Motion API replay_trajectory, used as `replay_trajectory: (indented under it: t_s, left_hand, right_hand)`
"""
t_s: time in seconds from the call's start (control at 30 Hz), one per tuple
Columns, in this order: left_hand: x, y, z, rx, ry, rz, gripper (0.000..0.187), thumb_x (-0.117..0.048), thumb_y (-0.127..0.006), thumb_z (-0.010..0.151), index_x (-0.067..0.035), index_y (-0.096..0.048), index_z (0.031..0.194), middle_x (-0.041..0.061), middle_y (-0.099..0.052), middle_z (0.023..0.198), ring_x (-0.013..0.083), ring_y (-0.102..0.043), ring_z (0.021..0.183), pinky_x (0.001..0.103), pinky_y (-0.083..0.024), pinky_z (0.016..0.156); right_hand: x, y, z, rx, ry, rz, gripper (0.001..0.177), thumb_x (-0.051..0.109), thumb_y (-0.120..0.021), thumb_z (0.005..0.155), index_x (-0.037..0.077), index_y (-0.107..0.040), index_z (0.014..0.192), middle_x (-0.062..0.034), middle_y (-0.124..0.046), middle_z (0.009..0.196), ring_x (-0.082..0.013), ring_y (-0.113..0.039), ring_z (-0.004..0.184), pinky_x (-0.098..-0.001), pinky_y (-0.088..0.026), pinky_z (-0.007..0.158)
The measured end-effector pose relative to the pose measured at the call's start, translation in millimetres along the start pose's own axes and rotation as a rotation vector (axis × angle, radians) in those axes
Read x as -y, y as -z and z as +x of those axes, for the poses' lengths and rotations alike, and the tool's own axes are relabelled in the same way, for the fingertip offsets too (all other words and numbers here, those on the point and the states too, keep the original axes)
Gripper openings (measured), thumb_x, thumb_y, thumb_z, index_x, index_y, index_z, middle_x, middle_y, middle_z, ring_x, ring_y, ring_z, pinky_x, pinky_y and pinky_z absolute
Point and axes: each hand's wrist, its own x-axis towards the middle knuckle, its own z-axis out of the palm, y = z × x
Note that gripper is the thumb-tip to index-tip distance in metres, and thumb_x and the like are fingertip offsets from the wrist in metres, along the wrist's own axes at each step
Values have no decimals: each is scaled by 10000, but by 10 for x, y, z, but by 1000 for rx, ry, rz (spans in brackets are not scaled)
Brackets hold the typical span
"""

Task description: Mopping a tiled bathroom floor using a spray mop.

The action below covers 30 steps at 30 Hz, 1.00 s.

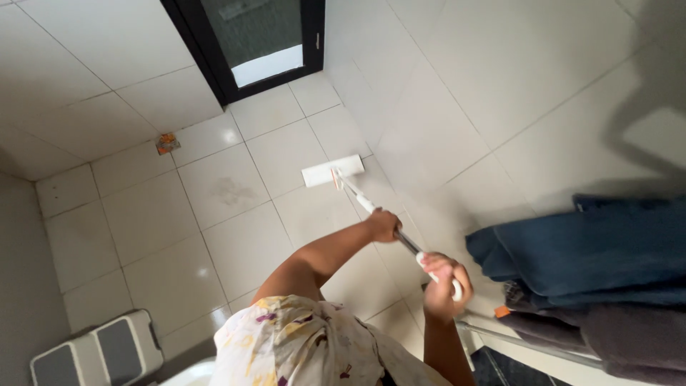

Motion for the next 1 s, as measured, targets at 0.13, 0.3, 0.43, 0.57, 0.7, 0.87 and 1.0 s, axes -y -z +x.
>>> replay_trajectory:
  t_s: [0.13, 0.3, 0.43, 0.57, 0.7, 0.87, 1.0]
  left_hand:
    - [-785, -253, -354, 42, -188, -21, 336, -368, -682, 789, -191, -787, 1055, 48, -774, 976, 259, -700, 1017, 513, -388, 1068]
    - [-967, -593, -534, 44, -254, -11, 341, -441, -710, 797, -168, -777, 991, 57, -765, 970, 276, -706, 1002, 455, -478, 983]
    - [-880, -769, -457, -86, -57, -48, 271, -373, -746, 745, -200, -724, 952, 49, -753, 952, 282, -703, 995, 484, -446, 961]
    - [-834, -990, -647, -486, 177, 17, 274, -273, -761, 664, -192, -694, 917, 63, -720, 1004, 312, -670, 1030, 500, -477, 888]
    - [-1114, -940, -828, -945, -198, 85, 408, -323, -799, 474, -155, -744, 842, 149, -748, 1050, 452, -670, 986, 585, -464, 812]
    - [-1899, -1028, -1095, -560, -407, -107, 127, -212, -756, 692, -105, -713, 744, 132, -738, 919, 338, -703, 831, 451, -568, 738]
    - [-2566, -1243, -1850, -491, -367, -58, 150, -213, -742, 738, -120, -731, 855, 77, -720, 838, 291, -704, 836, 448, -525, 813]
  right_hand:
    - [312, 601, -186, -6, 312, 129, 295, 157, -526, 1050, 39, -483, 782, -90, -568, 680, -189, -576, 641, -442, -520, 733]
    - [468, 836, -472, 116, 500, 112, 372, 239, -507, 1054, 70, -425, 732, -33, -465, 590, -151, -479, 556, -388, -467, 638]
    - [51, 912, -672, 100, 457, 80, 299, 217, -499, 1058, 14, -495, 839, -98, -543, 750, -194, -524, 678, -384, -493, 727]
    - [-461, 996, -1002, 215, 176, 6, 168, 100, -576, 1002, -61, -588, 953, -144, -696, 1001, -183, -611, 764, -285, -524, 692]
    - [-538, 1207, -1104, 246, 64, 29, 133, 84, -611, 1013, -37, -618, 959, -133, -701, 1044, -158, -606, 811, -284, -526, 731]
    - [361, 1784, -1063, 78, 190, -191, 244, 163, -550, 1010, -29, -696, 974, -99, -682, 833, -141, -629, 754, -290, -509, 683]
    - [847, 2190, -1306, 278, 152, 330, 239, 124, -596, 1005, -6, -571, 806, -79, -561, 711, -169, -479, 650, -316, -428, 622]
